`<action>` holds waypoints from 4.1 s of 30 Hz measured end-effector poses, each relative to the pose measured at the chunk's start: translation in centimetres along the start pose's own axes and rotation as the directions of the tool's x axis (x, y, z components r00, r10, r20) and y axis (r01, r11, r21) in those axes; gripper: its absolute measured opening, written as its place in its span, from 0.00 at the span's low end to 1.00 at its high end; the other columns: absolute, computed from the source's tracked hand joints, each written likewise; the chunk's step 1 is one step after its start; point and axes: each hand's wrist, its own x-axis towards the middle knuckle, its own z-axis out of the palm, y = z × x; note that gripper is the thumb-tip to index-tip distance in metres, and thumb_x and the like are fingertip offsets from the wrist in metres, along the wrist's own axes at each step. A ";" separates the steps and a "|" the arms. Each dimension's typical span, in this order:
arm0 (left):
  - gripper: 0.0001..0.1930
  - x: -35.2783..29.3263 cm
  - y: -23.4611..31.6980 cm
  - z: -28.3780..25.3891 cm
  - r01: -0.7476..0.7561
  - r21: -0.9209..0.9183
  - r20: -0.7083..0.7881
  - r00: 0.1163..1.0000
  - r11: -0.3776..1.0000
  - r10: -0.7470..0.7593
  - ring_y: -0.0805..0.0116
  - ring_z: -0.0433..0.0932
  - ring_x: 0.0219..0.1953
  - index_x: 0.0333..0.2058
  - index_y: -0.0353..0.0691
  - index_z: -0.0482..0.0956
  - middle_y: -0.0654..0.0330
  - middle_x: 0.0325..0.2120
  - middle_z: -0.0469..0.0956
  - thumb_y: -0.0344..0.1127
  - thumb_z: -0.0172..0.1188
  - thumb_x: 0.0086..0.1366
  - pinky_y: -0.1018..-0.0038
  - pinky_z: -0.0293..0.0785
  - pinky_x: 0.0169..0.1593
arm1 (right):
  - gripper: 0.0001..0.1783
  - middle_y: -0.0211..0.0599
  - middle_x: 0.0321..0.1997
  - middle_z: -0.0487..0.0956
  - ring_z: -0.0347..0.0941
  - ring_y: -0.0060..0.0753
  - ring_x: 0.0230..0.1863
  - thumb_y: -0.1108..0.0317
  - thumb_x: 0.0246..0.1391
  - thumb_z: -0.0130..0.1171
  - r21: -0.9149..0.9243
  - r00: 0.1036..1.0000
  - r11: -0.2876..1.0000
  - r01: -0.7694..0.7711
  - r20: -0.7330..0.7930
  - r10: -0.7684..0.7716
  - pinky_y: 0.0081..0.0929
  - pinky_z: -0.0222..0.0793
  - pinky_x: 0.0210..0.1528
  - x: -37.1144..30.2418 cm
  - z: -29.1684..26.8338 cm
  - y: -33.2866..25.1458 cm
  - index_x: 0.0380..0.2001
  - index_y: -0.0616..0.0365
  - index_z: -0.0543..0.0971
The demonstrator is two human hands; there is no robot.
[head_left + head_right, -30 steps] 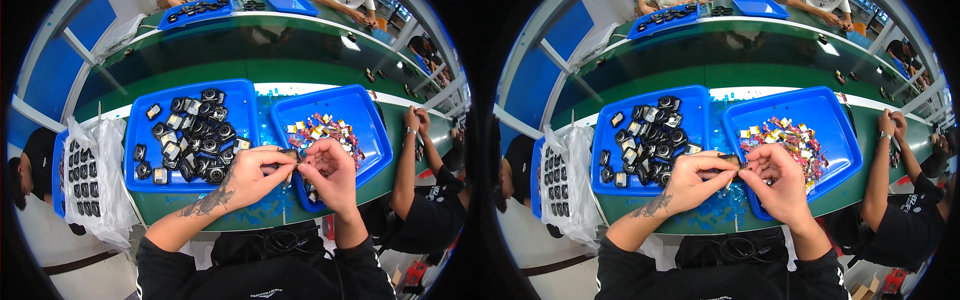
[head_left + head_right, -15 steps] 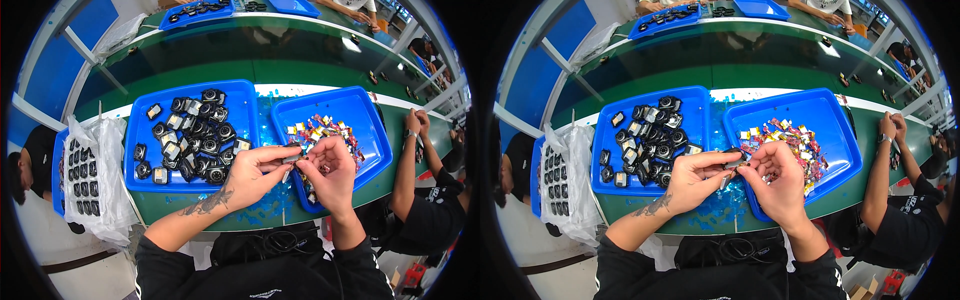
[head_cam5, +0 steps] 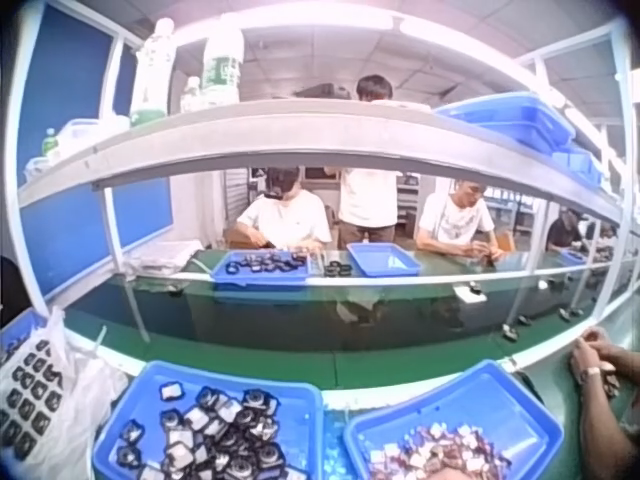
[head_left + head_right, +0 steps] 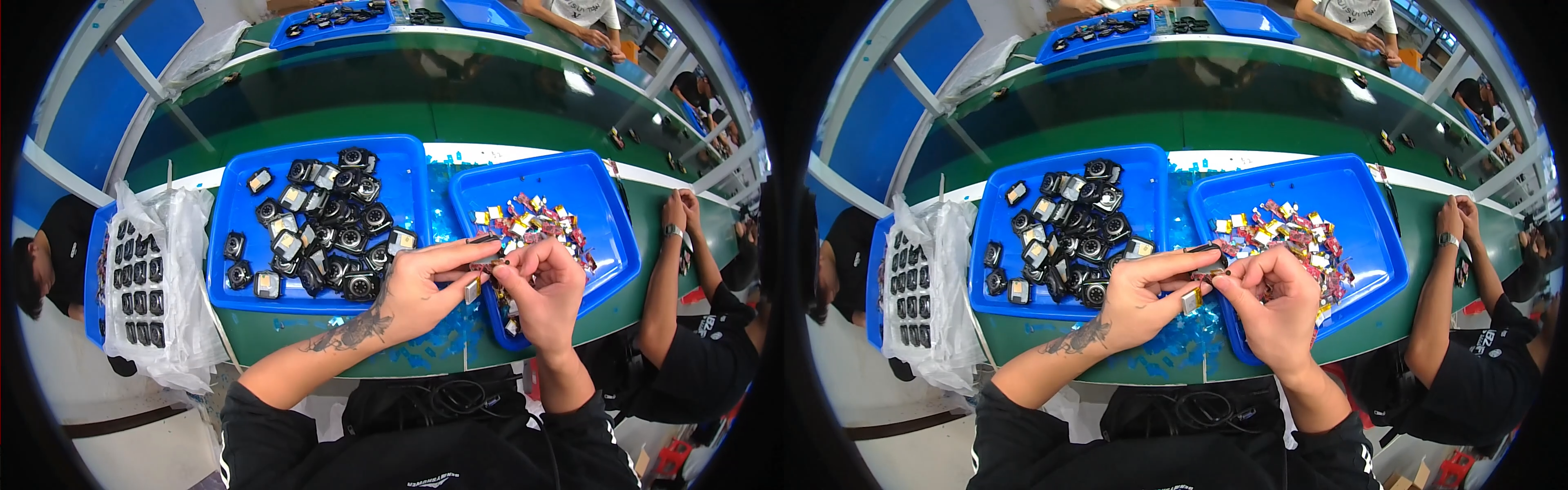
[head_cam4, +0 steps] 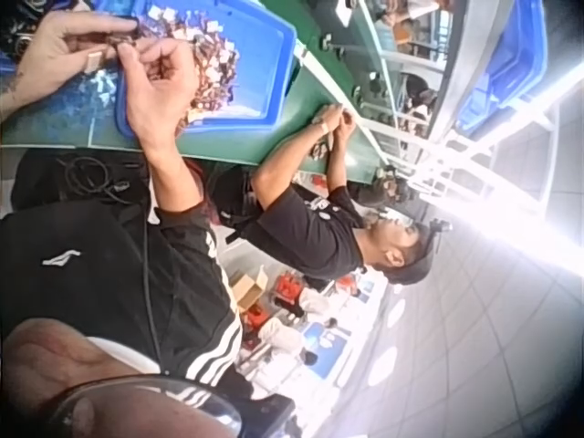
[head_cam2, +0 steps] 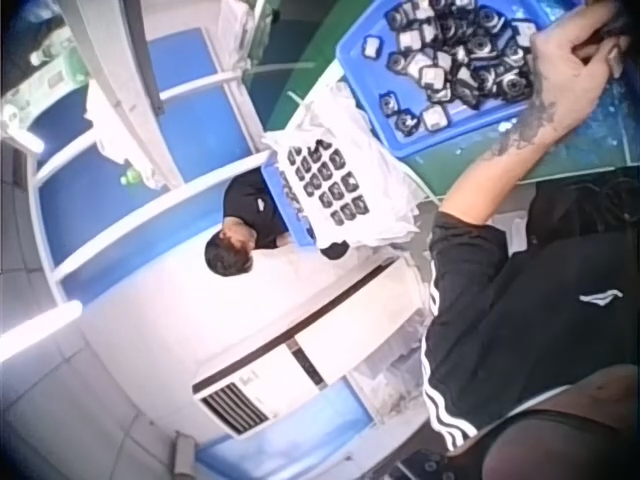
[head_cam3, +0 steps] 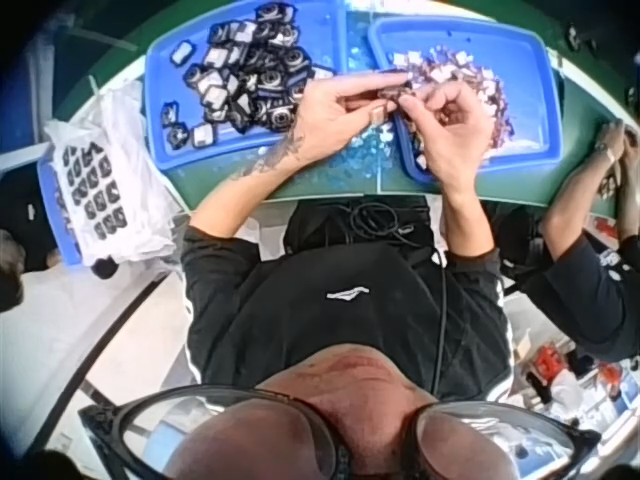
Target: The recorder is assembling small electronic components, specifically attaching colored adhesive or labels to small black plastic housings on an assembly line.
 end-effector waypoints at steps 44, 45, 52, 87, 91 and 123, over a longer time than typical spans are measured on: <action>0.12 1.2 -2.1 -9.2 -0.157 0.987 0.144 0.955 0.030 0.258 0.56 0.74 0.49 0.41 0.39 0.75 0.53 0.46 0.75 0.28 0.56 0.56 0.61 0.71 0.51 | 0.21 0.42 0.31 0.80 0.78 0.38 0.34 0.61 0.45 0.68 -0.738 0.992 0.666 0.107 0.123 -0.023 0.32 0.74 0.41 24.2 -5.0 7.4 0.41 0.63 0.79; 0.09 1.4 -3.9 -10.2 -0.241 0.964 0.266 0.855 -0.114 0.445 0.55 0.77 0.44 0.38 0.39 0.74 0.53 0.40 0.76 0.29 0.54 0.57 0.60 0.73 0.47 | 0.20 0.41 0.31 0.80 0.78 0.36 0.34 0.63 0.46 0.67 -0.698 0.979 0.691 0.187 0.194 -0.069 0.31 0.73 0.41 23.6 -5.0 6.4 0.40 0.63 0.79; 0.10 3.3 0.8 -8.3 0.067 0.965 -0.145 0.943 0.254 0.301 0.52 0.80 0.31 0.30 0.35 0.75 0.47 0.25 0.78 0.33 0.48 0.67 0.60 0.74 0.33 | 0.11 0.34 0.31 0.80 0.72 0.20 0.32 0.69 0.54 0.61 -0.510 0.955 0.841 0.180 0.297 -0.024 0.21 0.71 0.37 14.3 -4.2 -3.0 0.38 0.65 0.79; 0.14 1.4 0.9 -1.4 0.097 -0.330 -0.307 0.930 0.939 -0.204 0.68 0.81 0.29 0.50 0.33 0.67 0.45 0.42 0.80 0.28 0.55 0.67 0.80 0.74 0.30 | 0.07 0.42 0.30 0.78 0.76 0.46 0.35 0.70 0.45 0.66 -0.936 0.989 0.322 0.147 0.132 -0.067 0.37 0.71 0.36 5.5 -11.6 -0.3 0.29 0.60 0.80; 0.13 1.3 0.9 -2.0 0.126 -0.374 -0.278 0.930 0.919 -0.241 0.73 0.76 0.26 0.50 0.36 0.66 0.45 0.43 0.79 0.29 0.53 0.68 0.81 0.70 0.28 | 0.06 0.41 0.29 0.77 0.75 0.46 0.35 0.71 0.47 0.65 -0.879 0.984 0.443 0.179 0.160 -0.079 0.38 0.71 0.38 5.3 -12.2 0.5 0.29 0.60 0.80; 0.05 0.5 0.7 -0.7 0.049 0.291 -0.110 0.994 0.955 -0.017 0.75 0.72 0.35 0.32 0.37 0.83 0.61 0.32 0.78 0.30 0.66 0.56 0.80 0.68 0.35 | 0.06 0.34 0.35 0.75 0.75 0.21 0.33 0.81 0.56 0.56 -0.247 0.971 0.966 0.080 0.236 -0.020 0.19 0.75 0.34 1.9 0.1 -1.1 0.37 0.65 0.73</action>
